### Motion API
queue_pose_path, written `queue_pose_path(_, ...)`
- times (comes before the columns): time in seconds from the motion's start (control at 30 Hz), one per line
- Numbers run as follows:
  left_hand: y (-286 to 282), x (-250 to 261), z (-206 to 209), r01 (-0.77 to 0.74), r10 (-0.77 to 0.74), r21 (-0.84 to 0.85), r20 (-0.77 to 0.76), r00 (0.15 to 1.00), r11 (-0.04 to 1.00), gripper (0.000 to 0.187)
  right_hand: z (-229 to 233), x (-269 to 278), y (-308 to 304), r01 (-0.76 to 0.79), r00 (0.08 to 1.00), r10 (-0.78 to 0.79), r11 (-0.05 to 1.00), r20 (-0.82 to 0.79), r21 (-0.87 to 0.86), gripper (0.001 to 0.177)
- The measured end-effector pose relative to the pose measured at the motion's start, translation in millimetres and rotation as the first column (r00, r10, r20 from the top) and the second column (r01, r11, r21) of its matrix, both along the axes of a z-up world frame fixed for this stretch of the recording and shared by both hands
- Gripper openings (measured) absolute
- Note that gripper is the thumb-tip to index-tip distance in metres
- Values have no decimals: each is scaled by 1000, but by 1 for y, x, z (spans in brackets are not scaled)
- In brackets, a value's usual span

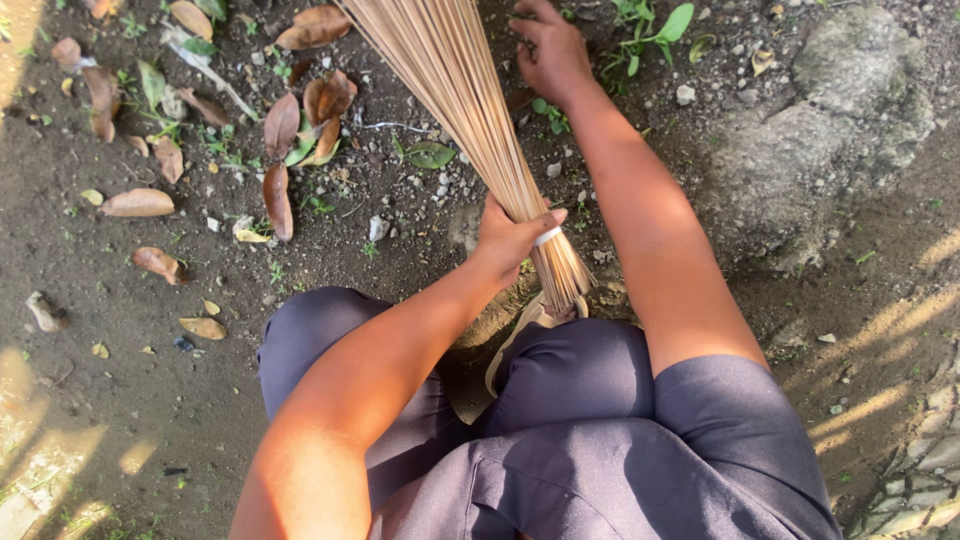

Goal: The person ties a bundle of thin sticks together with a white band, pulls small weeds from the dirt by hand, and sweeps the ground using the bundle of sticks.

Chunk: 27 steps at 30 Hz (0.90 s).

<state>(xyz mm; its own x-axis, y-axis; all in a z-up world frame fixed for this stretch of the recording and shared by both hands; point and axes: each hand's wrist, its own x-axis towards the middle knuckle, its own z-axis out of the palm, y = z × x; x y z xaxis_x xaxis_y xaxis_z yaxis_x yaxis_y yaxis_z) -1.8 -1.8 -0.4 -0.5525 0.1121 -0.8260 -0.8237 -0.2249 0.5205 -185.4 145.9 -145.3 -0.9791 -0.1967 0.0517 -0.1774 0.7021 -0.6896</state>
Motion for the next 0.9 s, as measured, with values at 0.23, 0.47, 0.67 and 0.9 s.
queue_pose_path(0.23,-1,0,1,-9,9,14,-1,1000,1000,73,-6,-4,-2,-35,999,37,998,-32,52,35)
queue_pose_path(0.47,-1,1,2,-24,24,24,-11,1000,999,73,7,-1,11,124,974,-101,987,204,-102,27)
queue_pose_path(0.67,-1,-2,8,-12,12,11,-7,1000,1000,73,-10,9,3,-5,999,10,993,-38,117,32)
queue_pose_path(0.9,-9,-3,8,17,-18,15,29,999,1000,70,-33,1,24,187,982,-187,982,-16,-12,17)
